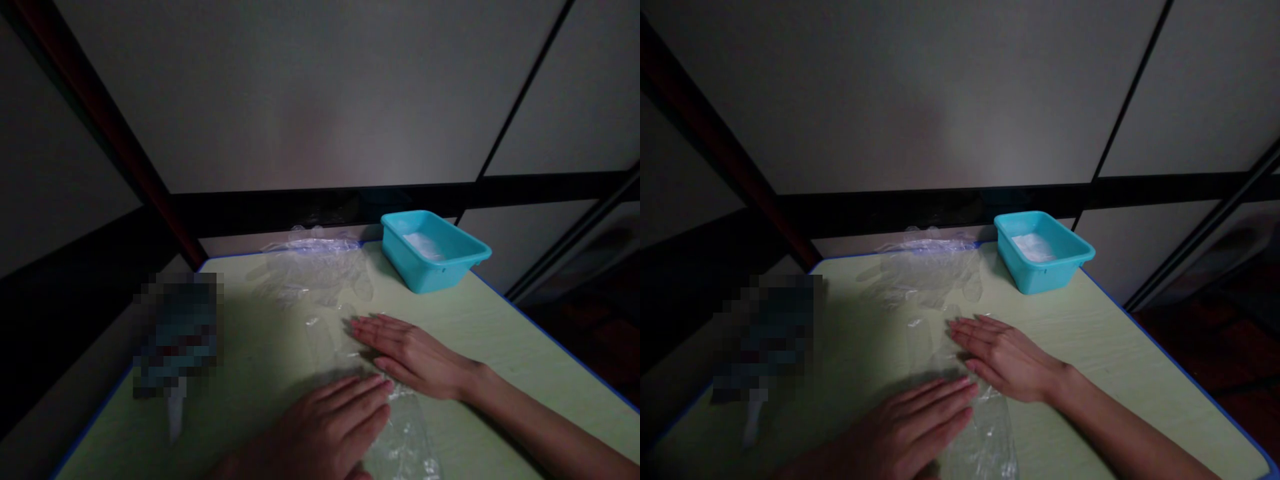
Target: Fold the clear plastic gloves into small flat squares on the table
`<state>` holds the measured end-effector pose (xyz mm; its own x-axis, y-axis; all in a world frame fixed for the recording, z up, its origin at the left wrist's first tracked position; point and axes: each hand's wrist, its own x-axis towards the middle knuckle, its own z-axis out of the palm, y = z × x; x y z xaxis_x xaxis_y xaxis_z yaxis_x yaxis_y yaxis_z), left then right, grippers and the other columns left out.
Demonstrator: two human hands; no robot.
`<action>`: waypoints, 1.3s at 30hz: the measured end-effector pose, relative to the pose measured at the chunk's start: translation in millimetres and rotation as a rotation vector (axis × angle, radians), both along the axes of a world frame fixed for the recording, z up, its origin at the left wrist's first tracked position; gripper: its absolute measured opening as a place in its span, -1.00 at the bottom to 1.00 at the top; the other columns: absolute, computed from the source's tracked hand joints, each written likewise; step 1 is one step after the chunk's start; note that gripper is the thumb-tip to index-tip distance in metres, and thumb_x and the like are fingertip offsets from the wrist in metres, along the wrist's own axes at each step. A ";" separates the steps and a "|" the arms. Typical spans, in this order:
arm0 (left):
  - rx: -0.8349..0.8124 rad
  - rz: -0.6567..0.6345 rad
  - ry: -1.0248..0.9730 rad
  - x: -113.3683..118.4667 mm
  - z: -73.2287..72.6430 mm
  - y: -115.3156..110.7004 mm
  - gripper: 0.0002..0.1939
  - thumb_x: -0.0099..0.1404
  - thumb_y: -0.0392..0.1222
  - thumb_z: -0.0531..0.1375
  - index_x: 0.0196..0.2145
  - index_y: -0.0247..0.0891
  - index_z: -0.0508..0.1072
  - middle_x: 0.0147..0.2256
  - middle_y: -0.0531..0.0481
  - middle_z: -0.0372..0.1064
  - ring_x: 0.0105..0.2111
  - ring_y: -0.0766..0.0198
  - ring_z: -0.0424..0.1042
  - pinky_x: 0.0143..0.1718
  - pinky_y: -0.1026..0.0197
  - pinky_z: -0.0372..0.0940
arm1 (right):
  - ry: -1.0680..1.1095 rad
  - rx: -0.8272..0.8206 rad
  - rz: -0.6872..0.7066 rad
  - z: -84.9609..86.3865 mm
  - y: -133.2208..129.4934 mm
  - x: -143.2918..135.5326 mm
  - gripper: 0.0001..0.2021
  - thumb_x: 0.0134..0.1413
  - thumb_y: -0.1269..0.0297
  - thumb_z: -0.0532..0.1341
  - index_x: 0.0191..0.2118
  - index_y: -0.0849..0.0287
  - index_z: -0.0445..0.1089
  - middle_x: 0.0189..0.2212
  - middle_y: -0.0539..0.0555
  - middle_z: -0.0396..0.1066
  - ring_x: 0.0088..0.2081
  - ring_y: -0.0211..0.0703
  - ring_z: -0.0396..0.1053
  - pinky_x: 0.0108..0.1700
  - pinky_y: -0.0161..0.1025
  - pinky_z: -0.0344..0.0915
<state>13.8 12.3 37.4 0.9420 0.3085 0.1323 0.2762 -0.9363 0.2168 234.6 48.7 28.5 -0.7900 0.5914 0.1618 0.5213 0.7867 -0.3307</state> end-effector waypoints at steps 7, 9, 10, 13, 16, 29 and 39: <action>-0.092 -0.026 0.099 2.8 -10.1 -2.6 -0.59 0.37 -0.23 -0.08 0.16 -0.31 0.07 0.20 -0.11 -0.07 0.19 0.14 -0.07 0.15 0.09 -0.04 | -0.134 -0.021 0.011 -11.9 2.4 -3.1 -0.45 0.23 0.18 -0.06 0.25 0.30 -0.21 0.23 0.23 -0.19 0.24 -0.11 -0.28 0.22 -0.01 -0.21; -0.148 -0.032 0.076 0.8 -4.9 -1.2 -0.55 0.36 -0.17 -0.04 0.17 -0.33 0.06 0.20 -0.13 -0.06 0.18 0.14 -0.06 0.16 0.11 -0.06 | -0.110 -0.022 0.005 -11.9 3.0 -2.8 -0.46 0.23 0.20 -0.06 0.25 0.28 -0.21 0.23 0.22 -0.18 0.24 -0.13 -0.27 0.22 -0.03 -0.21; -0.176 -0.036 0.065 -0.9 -2.1 0.3 -0.48 0.33 -0.10 0.00 0.18 -0.35 0.03 0.20 -0.15 -0.08 0.19 0.13 -0.08 0.16 0.11 -0.07 | -0.094 -0.020 0.004 -11.6 3.5 -2.3 -0.47 0.24 0.22 -0.07 0.25 0.28 -0.22 0.23 0.21 -0.17 0.24 -0.15 -0.26 0.22 -0.04 -0.20; -0.202 0.020 0.031 -8.9 1.1 9.4 -0.31 0.27 0.00 0.06 0.22 -0.36 -0.11 0.23 -0.19 -0.20 0.21 0.13 -0.16 0.17 0.09 -0.10 | -0.077 0.004 -0.012 -10.8 5.0 0.2 -0.48 0.25 0.23 -0.09 0.25 0.29 -0.22 0.22 0.21 -0.15 0.24 -0.16 -0.24 0.23 -0.05 -0.19; -0.136 0.172 0.058 -17.6 -6.0 22.2 -0.39 0.32 -0.16 0.00 0.23 -0.34 -0.17 0.25 -0.17 -0.28 0.22 0.18 -0.24 0.18 0.04 -0.16 | -0.134 0.022 -0.054 -11.3 6.5 2.7 -0.47 0.25 0.19 -0.10 0.25 0.30 -0.23 0.23 0.22 -0.17 0.24 -0.13 -0.25 0.23 -0.04 -0.20; -0.739 0.256 -0.418 -21.3 -6.6 34.4 -0.49 0.37 -0.06 -0.26 0.16 -0.35 0.08 0.18 -0.05 0.02 0.16 0.09 0.00 0.11 -0.02 -0.09 | 0.421 -0.293 -0.085 0.6 5.0 2.0 -0.60 0.24 0.19 -0.06 0.17 0.12 -0.01 0.09 0.16 0.12 0.10 -0.12 0.08 0.12 -0.05 0.03; -1.706 0.077 -0.645 -14.2 -31.4 36.2 -0.33 0.21 0.25 -0.02 0.02 -0.38 0.33 0.01 -0.24 0.29 0.03 -0.02 0.21 0.07 -0.03 -0.03 | 0.861 -1.176 0.138 -14.3 -12.7 -12.3 -0.42 0.13 -0.03 0.04 0.19 0.08 -0.09 -0.39 -0.03 0.06 -0.35 -0.28 0.12 -0.10 -0.04 0.19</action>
